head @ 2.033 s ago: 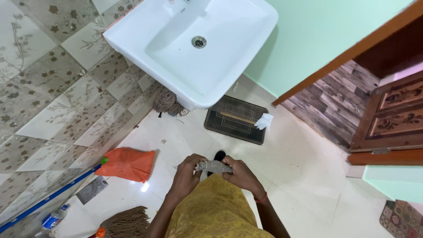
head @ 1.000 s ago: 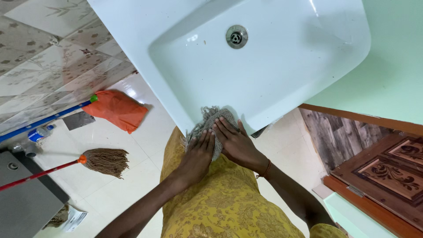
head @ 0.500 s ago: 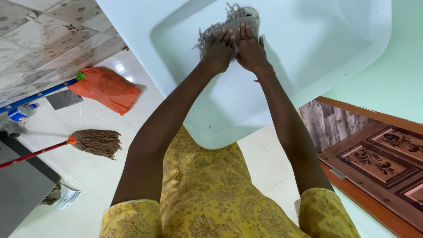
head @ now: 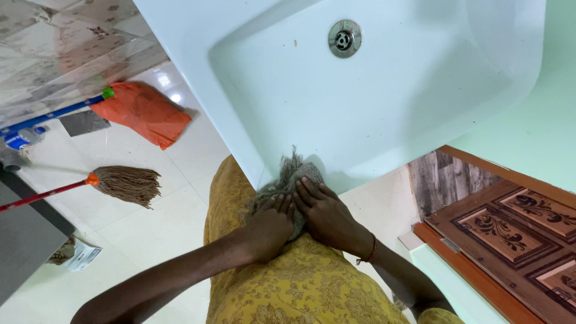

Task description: The person wipes the surfaces and the faucet of a bathroom sink using a cloth.

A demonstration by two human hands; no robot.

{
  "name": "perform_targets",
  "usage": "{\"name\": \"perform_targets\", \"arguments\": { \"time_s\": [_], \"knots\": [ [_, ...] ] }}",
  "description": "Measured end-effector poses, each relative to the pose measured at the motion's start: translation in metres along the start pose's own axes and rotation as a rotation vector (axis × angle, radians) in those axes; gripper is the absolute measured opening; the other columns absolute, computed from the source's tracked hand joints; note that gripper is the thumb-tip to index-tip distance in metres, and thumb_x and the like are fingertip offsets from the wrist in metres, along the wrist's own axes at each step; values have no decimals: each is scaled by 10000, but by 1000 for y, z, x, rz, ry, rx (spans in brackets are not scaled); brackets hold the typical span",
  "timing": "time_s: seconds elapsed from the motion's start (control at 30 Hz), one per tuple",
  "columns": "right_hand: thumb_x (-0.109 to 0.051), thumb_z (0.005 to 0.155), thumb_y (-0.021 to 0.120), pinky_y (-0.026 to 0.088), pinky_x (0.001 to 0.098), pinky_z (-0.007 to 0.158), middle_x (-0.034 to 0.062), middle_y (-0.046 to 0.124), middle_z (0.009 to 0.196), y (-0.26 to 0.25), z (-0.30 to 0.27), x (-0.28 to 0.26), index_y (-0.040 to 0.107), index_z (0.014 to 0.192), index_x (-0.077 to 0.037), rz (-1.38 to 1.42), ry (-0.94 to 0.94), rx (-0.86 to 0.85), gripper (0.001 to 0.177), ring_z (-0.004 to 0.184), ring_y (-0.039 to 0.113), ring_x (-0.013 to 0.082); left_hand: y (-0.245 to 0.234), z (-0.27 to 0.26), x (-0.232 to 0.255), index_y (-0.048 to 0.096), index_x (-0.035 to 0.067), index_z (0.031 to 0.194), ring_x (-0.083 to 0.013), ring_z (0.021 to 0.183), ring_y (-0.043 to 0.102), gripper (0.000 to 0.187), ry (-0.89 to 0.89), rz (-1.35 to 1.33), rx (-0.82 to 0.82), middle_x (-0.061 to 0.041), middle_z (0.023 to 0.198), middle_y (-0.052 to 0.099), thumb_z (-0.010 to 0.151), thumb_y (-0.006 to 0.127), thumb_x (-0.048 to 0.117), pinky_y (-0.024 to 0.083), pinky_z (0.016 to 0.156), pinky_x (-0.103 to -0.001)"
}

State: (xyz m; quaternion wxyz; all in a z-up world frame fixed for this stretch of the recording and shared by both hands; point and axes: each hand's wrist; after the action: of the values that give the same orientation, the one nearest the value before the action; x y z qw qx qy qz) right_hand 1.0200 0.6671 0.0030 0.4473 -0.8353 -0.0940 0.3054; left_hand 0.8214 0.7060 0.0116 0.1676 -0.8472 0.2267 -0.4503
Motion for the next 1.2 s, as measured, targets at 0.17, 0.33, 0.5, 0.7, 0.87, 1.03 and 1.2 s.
{"name": "perform_targets", "arguments": {
  "time_s": [0.17, 0.33, 0.5, 0.7, 0.87, 1.03, 1.2],
  "knots": [
    [-62, 852, 661, 393, 587, 1114, 244, 524, 1479, -11, 18, 28, 590, 1334, 57, 147, -39, -41, 502, 1421, 433, 370, -6, 26, -8, 214, -250, 1464, -540, 1467, 250, 733, -12, -163, -27, -478, 1529, 226, 1062, 501, 292, 102, 1245, -569],
    [20, 867, 615, 528, 464, 1009, 294, 490, 1525, 0, 86, 123, 538, 1391, 120, -108, 253, -191, 539, 1200, 596, 371, -27, 122, -82, 199, -164, 1529, -531, 1509, 37, 725, -116, -55, 160, -391, 1615, 86, 896, 504, 15, 85, 1193, -628],
    [-72, 965, 601, 457, 549, 1081, 282, 500, 1512, -4, 153, 243, 630, 1300, 69, -243, 381, 159, 365, 1416, 476, 388, -82, 247, -149, 398, -95, 1507, -502, 1537, 101, 605, -208, 104, 501, -303, 1658, 159, 988, 530, 187, 188, 1182, -657],
    [-49, 931, 624, 468, 534, 1031, 343, 502, 1473, 5, 139, 247, 542, 1393, 165, -147, 369, 294, 515, 1349, 509, 427, -90, 246, -148, 360, -81, 1528, -490, 1527, 98, 668, -220, 171, 453, -297, 1652, 143, 951, 564, 188, 219, 1153, -661],
    [-41, 851, 713, 588, 471, 936, 313, 621, 1304, 22, 71, 140, 691, 1065, 82, -70, 286, -80, 247, 1208, 638, 391, -49, 143, -81, 262, -109, 1548, -479, 1505, 163, 710, -141, -83, 152, -327, 1612, 182, 936, 544, 114, 170, 1187, -638],
    [-29, 824, 763, 581, 364, 730, 196, 718, 949, 30, 25, 65, 708, 812, 15, 146, 60, -173, 72, 789, 618, 169, -45, 36, -21, 685, -19, 997, -184, 684, 695, 246, -187, -362, -163, -118, 814, 657, 988, 632, 221, 615, 661, -335],
    [-202, 921, 769, 459, 371, 583, 188, 664, 660, 4, 63, 103, 699, 720, 41, 233, 179, -454, 323, 538, 547, 217, -59, 67, -40, 680, -28, 850, -246, 647, 630, 456, -95, -326, -227, -115, 753, 668, 1059, 554, 358, 543, 609, -442]
  ]
}}
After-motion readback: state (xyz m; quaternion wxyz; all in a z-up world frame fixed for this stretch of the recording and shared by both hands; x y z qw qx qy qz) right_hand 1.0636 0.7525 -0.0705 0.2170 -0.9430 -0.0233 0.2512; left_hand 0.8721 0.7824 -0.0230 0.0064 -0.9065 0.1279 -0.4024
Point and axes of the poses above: each hand's wrist, its own z-axis towards the middle knuckle, its own y-axis out of the palm, x = y × z
